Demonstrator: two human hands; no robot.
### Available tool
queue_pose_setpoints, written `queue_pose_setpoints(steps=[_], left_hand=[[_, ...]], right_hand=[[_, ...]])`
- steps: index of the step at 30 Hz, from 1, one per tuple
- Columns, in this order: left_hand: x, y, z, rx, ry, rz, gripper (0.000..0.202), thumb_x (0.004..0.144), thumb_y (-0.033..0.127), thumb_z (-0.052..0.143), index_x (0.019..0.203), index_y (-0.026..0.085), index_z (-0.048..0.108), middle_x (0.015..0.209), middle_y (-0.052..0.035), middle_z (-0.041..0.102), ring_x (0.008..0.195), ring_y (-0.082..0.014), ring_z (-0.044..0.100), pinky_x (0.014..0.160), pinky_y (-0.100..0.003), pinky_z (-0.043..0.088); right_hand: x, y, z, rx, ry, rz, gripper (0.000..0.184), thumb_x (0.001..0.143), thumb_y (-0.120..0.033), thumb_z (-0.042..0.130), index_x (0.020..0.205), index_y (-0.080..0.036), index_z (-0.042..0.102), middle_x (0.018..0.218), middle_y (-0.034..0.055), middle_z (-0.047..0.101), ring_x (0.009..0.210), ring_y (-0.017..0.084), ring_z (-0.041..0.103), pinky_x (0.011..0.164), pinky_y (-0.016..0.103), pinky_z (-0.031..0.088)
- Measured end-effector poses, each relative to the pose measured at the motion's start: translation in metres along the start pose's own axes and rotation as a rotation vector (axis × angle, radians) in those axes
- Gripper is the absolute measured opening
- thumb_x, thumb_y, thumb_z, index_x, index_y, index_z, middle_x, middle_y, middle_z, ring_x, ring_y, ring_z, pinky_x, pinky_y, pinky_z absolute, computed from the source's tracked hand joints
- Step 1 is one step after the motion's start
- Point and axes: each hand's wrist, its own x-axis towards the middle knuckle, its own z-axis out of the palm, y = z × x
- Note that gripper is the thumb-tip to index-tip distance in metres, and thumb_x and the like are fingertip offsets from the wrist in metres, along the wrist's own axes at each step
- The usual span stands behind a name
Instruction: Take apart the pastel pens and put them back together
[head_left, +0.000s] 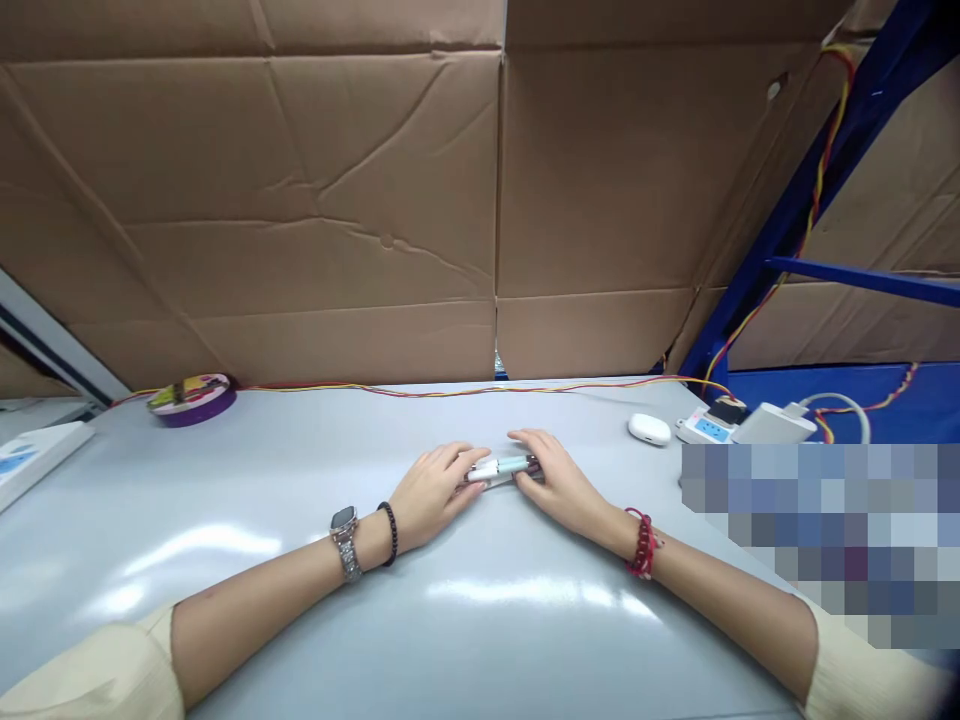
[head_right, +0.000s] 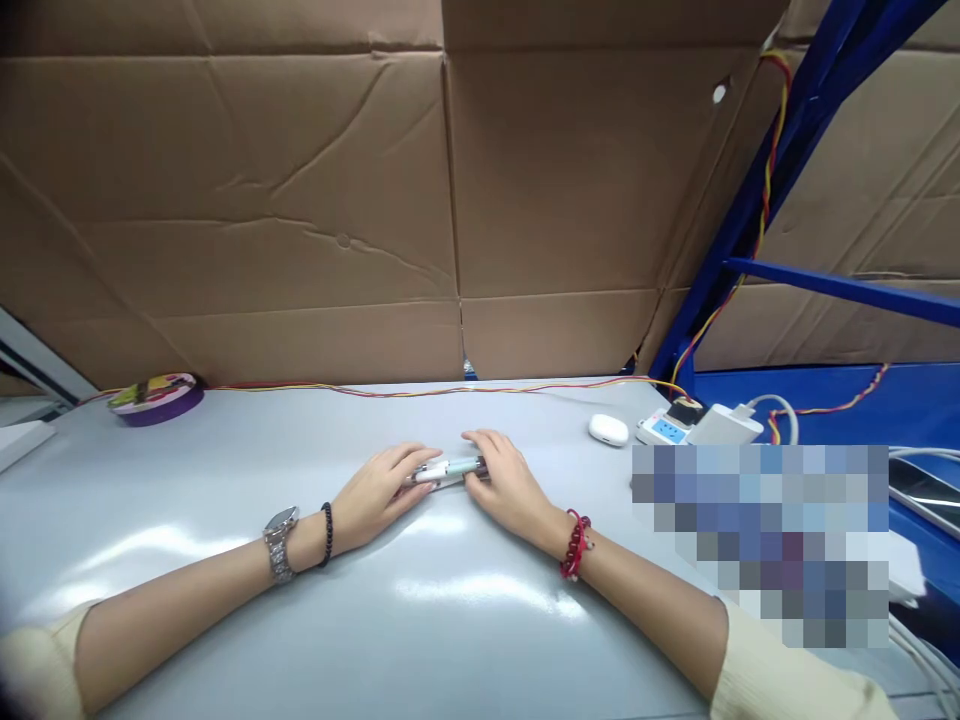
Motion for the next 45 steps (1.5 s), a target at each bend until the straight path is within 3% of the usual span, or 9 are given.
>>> queue_pose_setpoints(steps=[5, 10, 14, 19, 27, 31, 35, 39, 45], left_hand=[[0.0, 0.003, -0.001, 0.029, 0.008, 0.037, 0.038, 0.092, 0.029, 0.045, 0.129, 0.022, 0.044, 0.134, -0.013, 0.045, 0.118, -0.0276, 0.046, 0.096, -0.043, 0.042], [0.001, 0.005, -0.003, 0.035, -0.05, 0.086, 0.035, 0.091, 0.021, 0.042, 0.127, 0.022, 0.045, 0.121, -0.0085, 0.057, 0.11, -0.0238, 0.053, 0.092, -0.04, 0.046], [0.001, 0.004, -0.003, 0.057, -0.041, 0.079, 0.033, 0.09, 0.013, 0.037, 0.119, 0.022, 0.048, 0.12, -0.0082, 0.057, 0.113, -0.0234, 0.051, 0.092, -0.04, 0.045], [-0.001, 0.003, -0.003, 0.098, -0.013, 0.065, 0.02, 0.088, 0.016, 0.044, 0.104, 0.018, 0.055, 0.125, -0.0129, 0.05, 0.122, -0.0294, 0.042, 0.095, -0.046, 0.042], [-0.002, 0.006, 0.0, 0.113, 0.017, 0.127, 0.015, 0.094, 0.022, 0.04, 0.092, 0.016, 0.054, 0.129, -0.015, 0.048, 0.126, -0.0307, 0.037, 0.099, -0.048, 0.038], [-0.002, 0.008, -0.002, 0.09, 0.015, 0.141, 0.03, 0.098, 0.026, 0.027, 0.089, 0.016, 0.055, 0.097, -0.0128, 0.063, 0.095, -0.0269, 0.057, 0.083, -0.043, 0.045], [-0.007, 0.012, -0.005, 0.004, -0.028, 0.108, 0.035, 0.099, 0.031, 0.021, 0.094, 0.018, 0.052, 0.078, -0.0054, 0.064, 0.067, -0.0193, 0.059, 0.064, -0.031, 0.045], [-0.014, 0.024, -0.008, -0.12, -0.082, 0.048, 0.028, 0.095, 0.044, 0.036, 0.108, 0.021, 0.045, 0.073, 0.0009, 0.064, 0.056, -0.016, 0.058, 0.053, -0.025, 0.042], [-0.016, 0.035, -0.011, -0.273, -0.128, -0.042, 0.02, 0.098, 0.033, 0.028, 0.099, 0.022, 0.044, 0.071, 0.0027, 0.063, 0.055, -0.0146, 0.056, 0.054, -0.024, 0.041]], right_hand=[[0.001, 0.005, 0.0, 0.012, 0.049, 0.008, 0.053, 0.068, 0.0, 0.036, 0.116, -0.021, 0.047, 0.127, 0.0092, 0.052, 0.122, 0.021, 0.047, 0.102, 0.042, 0.04], [0.001, 0.005, 0.001, -0.086, 0.044, 0.041, 0.05, 0.062, 0.004, 0.033, 0.104, -0.02, 0.047, 0.115, 0.0087, 0.057, 0.113, 0.019, 0.052, 0.094, 0.035, 0.045], [0.0, 0.007, -0.01, -0.244, -0.008, 0.058, 0.037, 0.069, 0.0, 0.041, 0.098, -0.02, 0.052, 0.096, 0.0082, 0.061, 0.094, 0.025, 0.055, 0.082, 0.04, 0.045], [-0.003, 0.012, -0.029, -0.36, -0.101, 0.022, 0.015, 0.082, -0.014, 0.047, 0.093, -0.019, 0.057, 0.094, 0.0101, 0.06, 0.087, 0.027, 0.054, 0.076, 0.041, 0.043], [-0.005, -0.003, -0.028, -0.271, -0.212, -0.071, 0.015, 0.091, -0.025, 0.046, 0.078, -0.021, 0.051, 0.082, 0.0045, 0.057, 0.074, 0.02, 0.054, 0.067, 0.032, 0.044], [-0.008, -0.013, -0.029, -0.175, -0.174, -0.026, 0.02, 0.095, -0.028, 0.04, 0.078, -0.021, 0.049, 0.072, 0.0008, 0.056, 0.063, 0.016, 0.05, 0.058, 0.027, 0.04], [-0.012, -0.022, -0.029, -0.087, -0.134, 0.044, 0.04, 0.099, -0.036, 0.03, 0.072, -0.02, 0.055, 0.054, -0.003, 0.047, 0.048, 0.013, 0.041, 0.046, 0.025, 0.032], [-0.016, -0.025, -0.026, 0.012, -0.11, -0.006, 0.055, 0.101, -0.038, 0.018, 0.075, -0.018, 0.061, 0.054, -0.0026, 0.046, 0.048, 0.012, 0.041, 0.046, 0.023, 0.035], [-0.012, -0.01, -0.034, 0.028, -0.073, -0.217, 0.049, 0.095, -0.055, 0.027, 0.072, -0.02, 0.053, 0.067, 0.0046, 0.055, 0.062, 0.017, 0.048, 0.058, 0.029, 0.041]])
